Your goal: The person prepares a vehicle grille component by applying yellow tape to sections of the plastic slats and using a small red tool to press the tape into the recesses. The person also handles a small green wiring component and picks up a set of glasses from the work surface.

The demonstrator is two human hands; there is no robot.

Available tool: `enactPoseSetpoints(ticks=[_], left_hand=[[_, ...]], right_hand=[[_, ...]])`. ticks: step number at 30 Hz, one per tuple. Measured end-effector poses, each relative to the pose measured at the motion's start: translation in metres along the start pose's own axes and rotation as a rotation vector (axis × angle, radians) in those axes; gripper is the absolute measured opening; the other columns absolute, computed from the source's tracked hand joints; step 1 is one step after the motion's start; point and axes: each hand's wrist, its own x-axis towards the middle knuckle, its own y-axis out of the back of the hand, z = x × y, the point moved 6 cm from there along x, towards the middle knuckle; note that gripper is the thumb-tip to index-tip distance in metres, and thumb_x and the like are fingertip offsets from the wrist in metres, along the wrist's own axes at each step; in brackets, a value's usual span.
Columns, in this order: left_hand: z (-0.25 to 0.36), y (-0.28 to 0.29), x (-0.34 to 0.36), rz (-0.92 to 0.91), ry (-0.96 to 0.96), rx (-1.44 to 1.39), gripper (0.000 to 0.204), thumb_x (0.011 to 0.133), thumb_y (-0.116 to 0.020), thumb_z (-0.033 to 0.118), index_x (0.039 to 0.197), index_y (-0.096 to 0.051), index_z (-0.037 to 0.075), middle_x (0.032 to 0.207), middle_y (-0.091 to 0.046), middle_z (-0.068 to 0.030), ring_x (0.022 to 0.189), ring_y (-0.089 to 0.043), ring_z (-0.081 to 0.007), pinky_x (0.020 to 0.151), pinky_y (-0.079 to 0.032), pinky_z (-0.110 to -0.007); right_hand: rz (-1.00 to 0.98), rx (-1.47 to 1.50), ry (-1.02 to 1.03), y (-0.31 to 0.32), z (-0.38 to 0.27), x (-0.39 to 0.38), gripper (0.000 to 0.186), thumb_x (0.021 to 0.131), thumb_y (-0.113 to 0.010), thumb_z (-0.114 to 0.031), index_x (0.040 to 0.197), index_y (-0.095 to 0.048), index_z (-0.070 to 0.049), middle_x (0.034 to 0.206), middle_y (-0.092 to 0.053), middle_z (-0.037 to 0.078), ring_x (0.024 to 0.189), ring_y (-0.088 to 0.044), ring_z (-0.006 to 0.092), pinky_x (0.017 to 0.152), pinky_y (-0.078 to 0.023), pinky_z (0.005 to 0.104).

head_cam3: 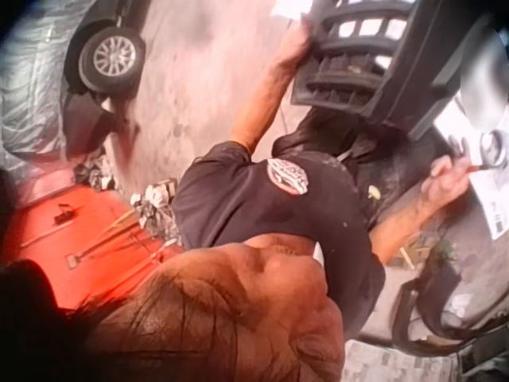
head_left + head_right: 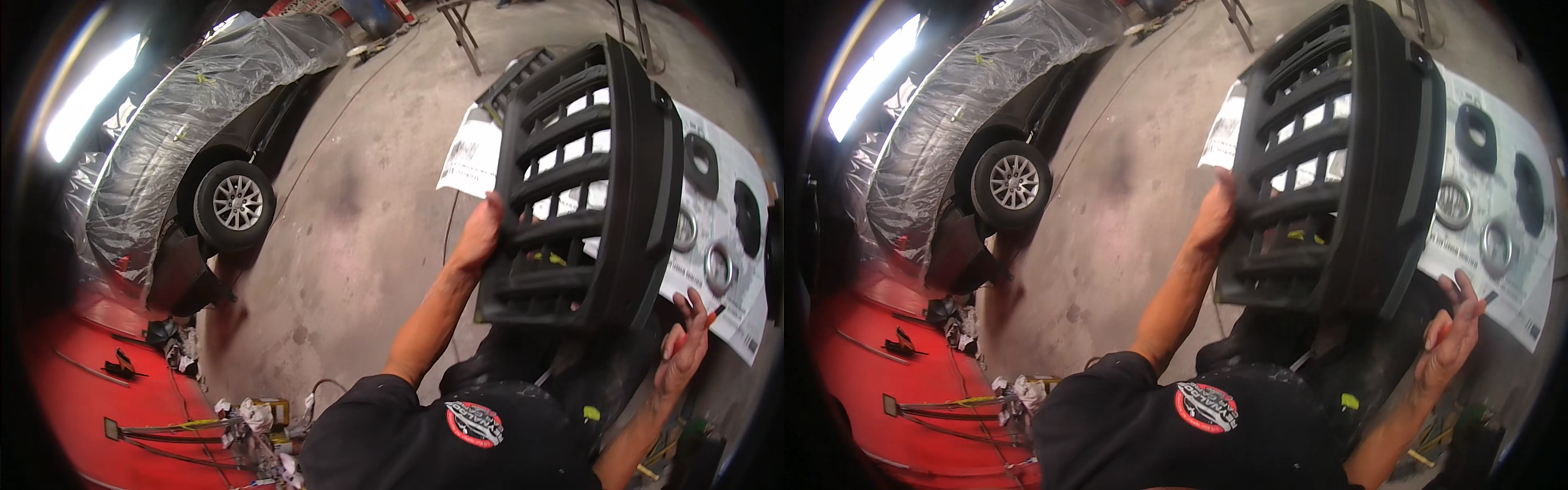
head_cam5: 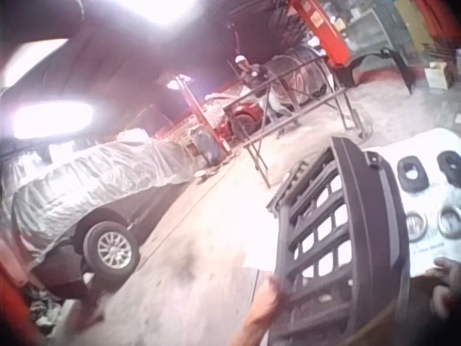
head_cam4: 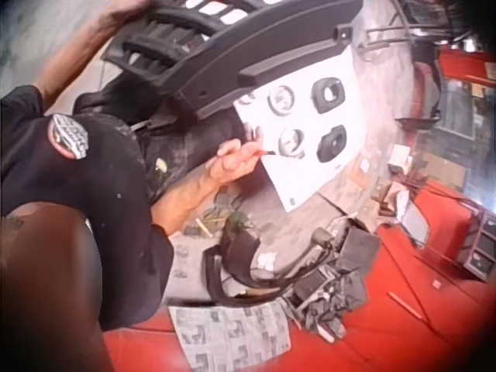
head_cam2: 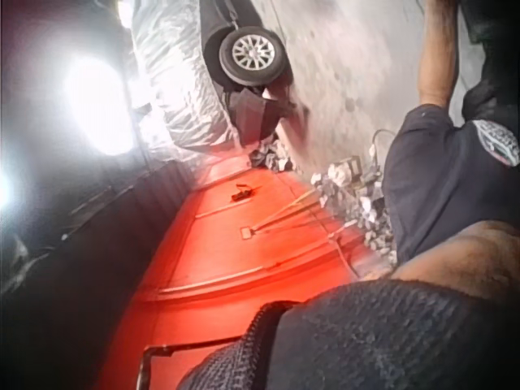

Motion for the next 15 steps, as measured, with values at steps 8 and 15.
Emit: enactPoseSetpoints(ticks=[8, 15], left_hand=[[-0.128, 0.032, -0.141, -0.065, 0.222, 0.003, 0.108, 0.061, -0.068, 0.080, 0.136, -0.046, 0.005, 0.107, -0.063, -0.0043, 0.094, -0.067, -0.0146, 0.076, -0.058, -0.028], [-0.123, 0.017, -0.128, -0.085, 0.192, -0.019, 0.096, 0.067, -0.075, 0.069, 0.134, -0.046, 0.007, 0.100, -0.063, -0.0016, 0.093, -0.067, -0.0127, 0.074, -0.055, -0.025]], right_hand=[[-0.093, -0.108, -0.188, 0.026, 0.049, -0.063, 0.066, 0.103, -0.044, -0.051, 0.136, -0.050, 0.006, 0.109, -0.069, 0.019, 0.042, -0.035, -0.0010, 0.040, -0.023, 0.0155], [-0.069, -0.387, -0.161, 0.008, 0.060, -0.049, 0.049, 0.101, -0.057, -0.036, 0.129, -0.059, 0.003, 0.101, -0.068, 0.007, 0.062, -0.047, 0.0021, 0.059, -0.036, 0.0194]])
